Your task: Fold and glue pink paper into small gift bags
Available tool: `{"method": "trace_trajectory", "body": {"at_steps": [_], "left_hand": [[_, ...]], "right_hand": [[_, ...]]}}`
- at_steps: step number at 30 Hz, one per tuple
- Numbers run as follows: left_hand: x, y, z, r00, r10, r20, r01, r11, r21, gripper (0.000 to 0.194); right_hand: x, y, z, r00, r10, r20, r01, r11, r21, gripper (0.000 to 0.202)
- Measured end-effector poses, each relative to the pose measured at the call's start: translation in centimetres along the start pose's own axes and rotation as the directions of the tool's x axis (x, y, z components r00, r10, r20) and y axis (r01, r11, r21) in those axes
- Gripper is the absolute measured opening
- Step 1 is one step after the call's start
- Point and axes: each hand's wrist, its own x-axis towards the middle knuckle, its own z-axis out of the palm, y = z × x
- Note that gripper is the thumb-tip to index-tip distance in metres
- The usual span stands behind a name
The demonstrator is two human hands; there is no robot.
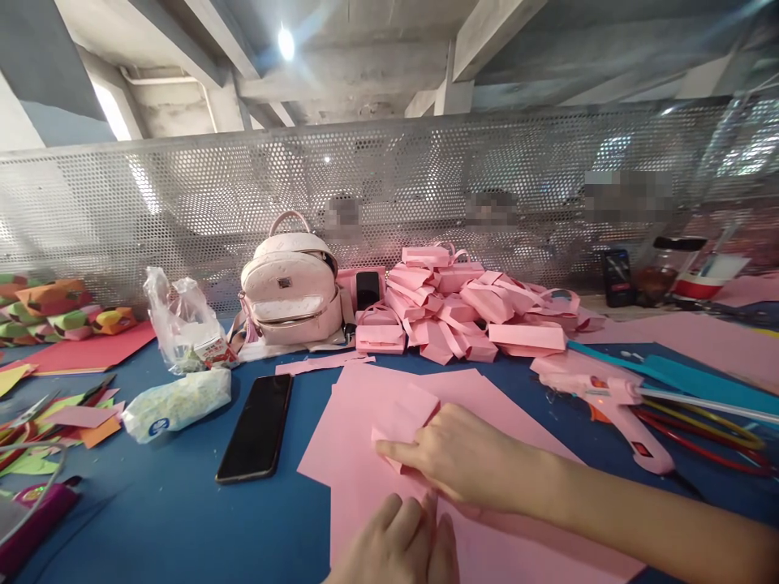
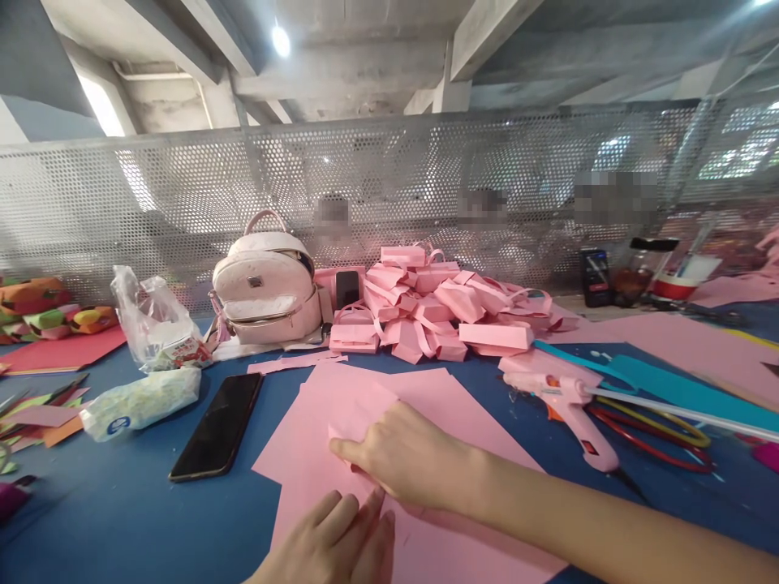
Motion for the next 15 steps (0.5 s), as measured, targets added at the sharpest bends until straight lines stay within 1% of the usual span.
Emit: {"method": "trace_trajectory", "body": {"at_steps": [3, 5, 8, 10, 12, 15], "left_hand": [[0.1, 0.0, 0.0, 1.0, 0.001, -0.008, -0.001, 1.0, -0.01, 0.01], [0.2, 0.0, -0.1, 1.0, -0.009, -0.019, 0.009, 1.0, -0.013, 0.01], [0.4, -0.1, -0.2, 0.999, -0.022, -0.023, 0.022, 1.0, -0.011, 0.01], [0.4, -0.2, -0.3, 0.999, -0.028, -0.02, 0.027, 0.999, -0.018, 0.009], [0.6, -0.3, -0.4, 0.999, -0.034, -0.024, 0.033, 0.999, -0.028, 0.008], [0.7, -0.4, -0.5, 0.998, -0.044, -0.054, 0.042, 0.998, -0.036, 0.01]], "right_hand": [[0.4, -0.1, 0.6, 1.0, -0.02, 0.02, 0.022, 0.996, -0.082, 0.029], [0.7, -0.3, 0.9, 0.998, -0.021, 0.056, 0.03, 0.985, -0.167, 0.03], [1.0, -0.5, 0.7, 0.994, -0.011, 0.105, 0.037, 0.968, -0.25, 0.031], [0.9, -0.4, 0.1, 0.995, -0.021, 0.093, 0.042, 0.973, -0.227, 0.031], [0.5, 0.0, -0.6, 0.998, -0.008, 0.061, 0.018, 0.988, -0.156, 0.027], [-0.7, 0.9, -1.3, 0.996, 0.084, 0.001, -0.084, 0.996, -0.028, 0.019]]}}
